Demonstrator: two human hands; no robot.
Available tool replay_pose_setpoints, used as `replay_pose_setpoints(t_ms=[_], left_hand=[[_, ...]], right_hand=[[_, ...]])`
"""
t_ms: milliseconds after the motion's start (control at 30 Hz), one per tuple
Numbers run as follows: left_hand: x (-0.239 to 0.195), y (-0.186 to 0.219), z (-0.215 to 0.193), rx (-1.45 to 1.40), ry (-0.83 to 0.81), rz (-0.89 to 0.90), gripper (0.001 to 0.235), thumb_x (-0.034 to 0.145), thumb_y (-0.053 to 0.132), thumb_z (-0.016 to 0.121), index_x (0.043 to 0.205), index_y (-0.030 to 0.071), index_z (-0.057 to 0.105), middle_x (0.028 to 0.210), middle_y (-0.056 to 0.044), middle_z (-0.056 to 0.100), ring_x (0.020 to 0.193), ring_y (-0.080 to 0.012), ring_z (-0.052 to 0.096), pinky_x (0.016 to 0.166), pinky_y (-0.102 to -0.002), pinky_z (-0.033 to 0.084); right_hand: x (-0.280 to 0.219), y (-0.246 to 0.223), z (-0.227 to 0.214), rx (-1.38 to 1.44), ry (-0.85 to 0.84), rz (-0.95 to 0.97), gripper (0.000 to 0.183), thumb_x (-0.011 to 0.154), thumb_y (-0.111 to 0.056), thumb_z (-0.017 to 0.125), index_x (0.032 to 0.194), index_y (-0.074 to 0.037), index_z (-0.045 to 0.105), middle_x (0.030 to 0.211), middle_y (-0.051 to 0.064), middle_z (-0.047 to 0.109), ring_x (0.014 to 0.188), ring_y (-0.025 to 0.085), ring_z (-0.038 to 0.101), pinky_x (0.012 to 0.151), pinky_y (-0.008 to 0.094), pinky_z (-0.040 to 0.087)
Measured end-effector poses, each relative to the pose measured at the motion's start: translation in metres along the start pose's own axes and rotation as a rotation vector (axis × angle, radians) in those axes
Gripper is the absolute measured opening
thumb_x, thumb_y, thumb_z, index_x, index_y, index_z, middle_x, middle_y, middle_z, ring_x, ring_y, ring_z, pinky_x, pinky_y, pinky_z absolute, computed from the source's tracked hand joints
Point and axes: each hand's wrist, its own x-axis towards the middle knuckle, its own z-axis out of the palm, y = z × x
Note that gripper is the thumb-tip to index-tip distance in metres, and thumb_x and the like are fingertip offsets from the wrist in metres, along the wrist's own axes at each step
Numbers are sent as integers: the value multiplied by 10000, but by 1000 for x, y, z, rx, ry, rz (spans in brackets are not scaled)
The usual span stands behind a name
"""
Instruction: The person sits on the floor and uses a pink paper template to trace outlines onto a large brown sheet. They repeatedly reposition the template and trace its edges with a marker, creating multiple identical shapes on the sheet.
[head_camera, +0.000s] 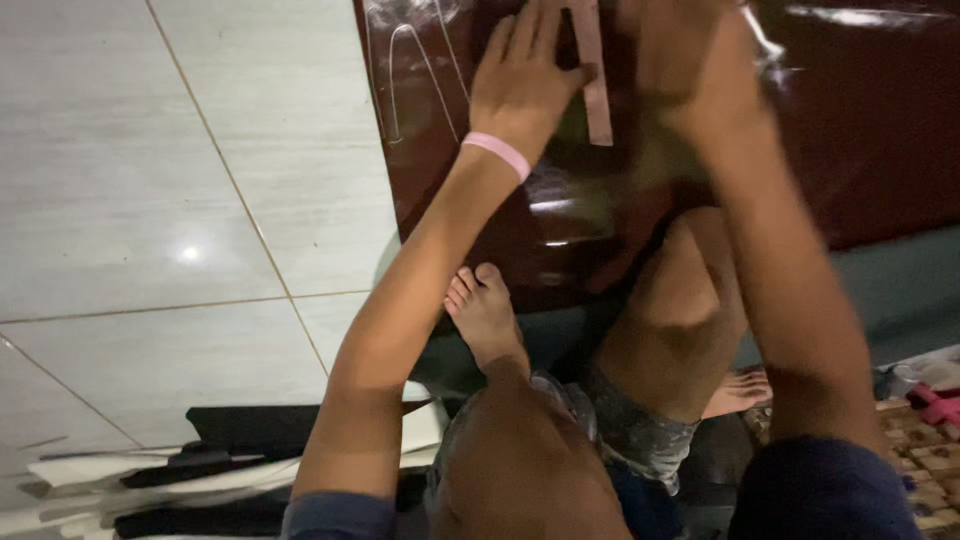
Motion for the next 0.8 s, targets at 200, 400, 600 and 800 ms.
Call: replay_pose_setpoints(t_ms=[200,400,600,800], left_hand=[[-5,-9,2,-101,185,69,190,919,255,722,1074,325,806,1567,-123,401,1459,-349,345,1209,-471,276],[1,-19,3,4,149,121,388,857,109,755,1119,393,796,1454,-73,493,1399,-311,400,1197,-484,278],[3,-24,-3,14,49,106,579,761,34,811,1210,397,765,1421,-85,524,1345,-298,458,1149,-476,321],[3,-25,3,43,130,130,665,645,36,868,1199,379,732,1390,-61,540,1317,-298,485,1102,-460,365]], right_hand=[[-94,-96,-16,-76,-261,305,384,933,102,620,1279,-33,717,1166,147,743,1008,311,727,903,433,589],[-75,-96,5,271,-125,173,556,813,173,518,1321,-15,643,1234,157,735,1064,295,731,910,358,623],[-44,-96,31,152,-113,-19,395,899,167,611,1241,-22,660,1156,99,754,964,236,763,878,360,610],[-45,-85,26,158,-76,-52,324,961,152,606,1229,-26,642,1227,108,749,1026,251,760,916,356,617]])
